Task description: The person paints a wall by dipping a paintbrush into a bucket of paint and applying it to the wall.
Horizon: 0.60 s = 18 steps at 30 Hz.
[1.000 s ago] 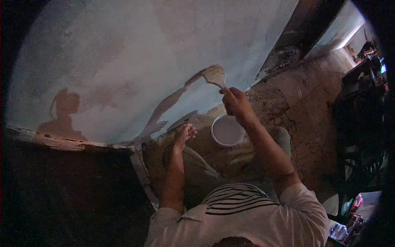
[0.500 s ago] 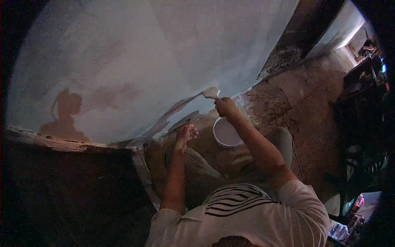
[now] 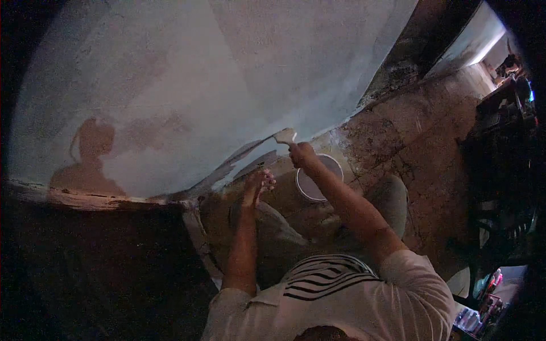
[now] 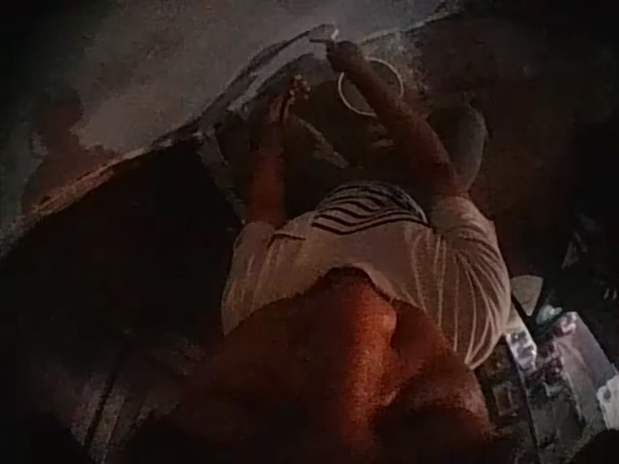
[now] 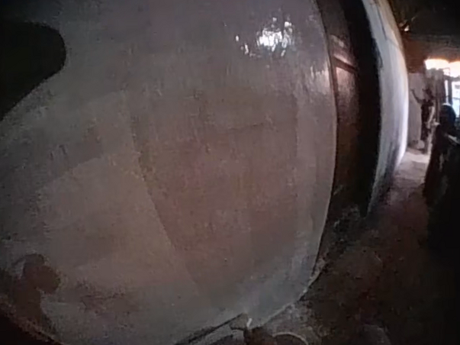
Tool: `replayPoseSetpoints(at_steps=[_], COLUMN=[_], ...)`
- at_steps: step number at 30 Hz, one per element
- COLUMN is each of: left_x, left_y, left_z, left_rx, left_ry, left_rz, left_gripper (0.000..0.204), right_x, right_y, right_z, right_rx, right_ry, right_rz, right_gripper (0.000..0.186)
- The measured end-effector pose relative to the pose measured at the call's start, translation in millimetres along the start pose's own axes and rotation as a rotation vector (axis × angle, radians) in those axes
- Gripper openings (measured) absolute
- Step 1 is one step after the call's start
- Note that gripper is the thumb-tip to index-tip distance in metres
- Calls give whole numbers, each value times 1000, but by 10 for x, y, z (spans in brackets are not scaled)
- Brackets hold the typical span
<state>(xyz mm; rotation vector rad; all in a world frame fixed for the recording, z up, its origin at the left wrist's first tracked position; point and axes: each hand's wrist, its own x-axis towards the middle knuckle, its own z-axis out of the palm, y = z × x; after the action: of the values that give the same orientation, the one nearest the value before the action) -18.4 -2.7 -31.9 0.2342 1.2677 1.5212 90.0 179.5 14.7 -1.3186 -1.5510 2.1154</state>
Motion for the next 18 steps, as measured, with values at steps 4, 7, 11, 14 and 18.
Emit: replayPoseSetpoints(at_steps=[4, 7, 11, 14, 18], left_x=[-107, -24, -44, -177, -51], left_y=[-21, -34, 6, -16, -23], left_z=[-296, -188, -216, -105, -75], left_rx=[58, 63, 26, -40, 18], left_ry=[170, 160, 136, 38, -51], left_rz=[-71, -78, -67, 128, 109], left_gripper=[34, 36, 37, 37, 37], right_x=[-786, -1208, -845, -376, -37], right_y=[-746, -995, -549, -248, -428], right_z=[348, 81, -216, -369, -561], right_rx=[54, 126, 192, 142, 77], right_ry=[-58, -109, -97, -42, -54], right_rz=[-86, -244, -135, -92, -70], right_gripper=[29, 30, 31, 30, 27])
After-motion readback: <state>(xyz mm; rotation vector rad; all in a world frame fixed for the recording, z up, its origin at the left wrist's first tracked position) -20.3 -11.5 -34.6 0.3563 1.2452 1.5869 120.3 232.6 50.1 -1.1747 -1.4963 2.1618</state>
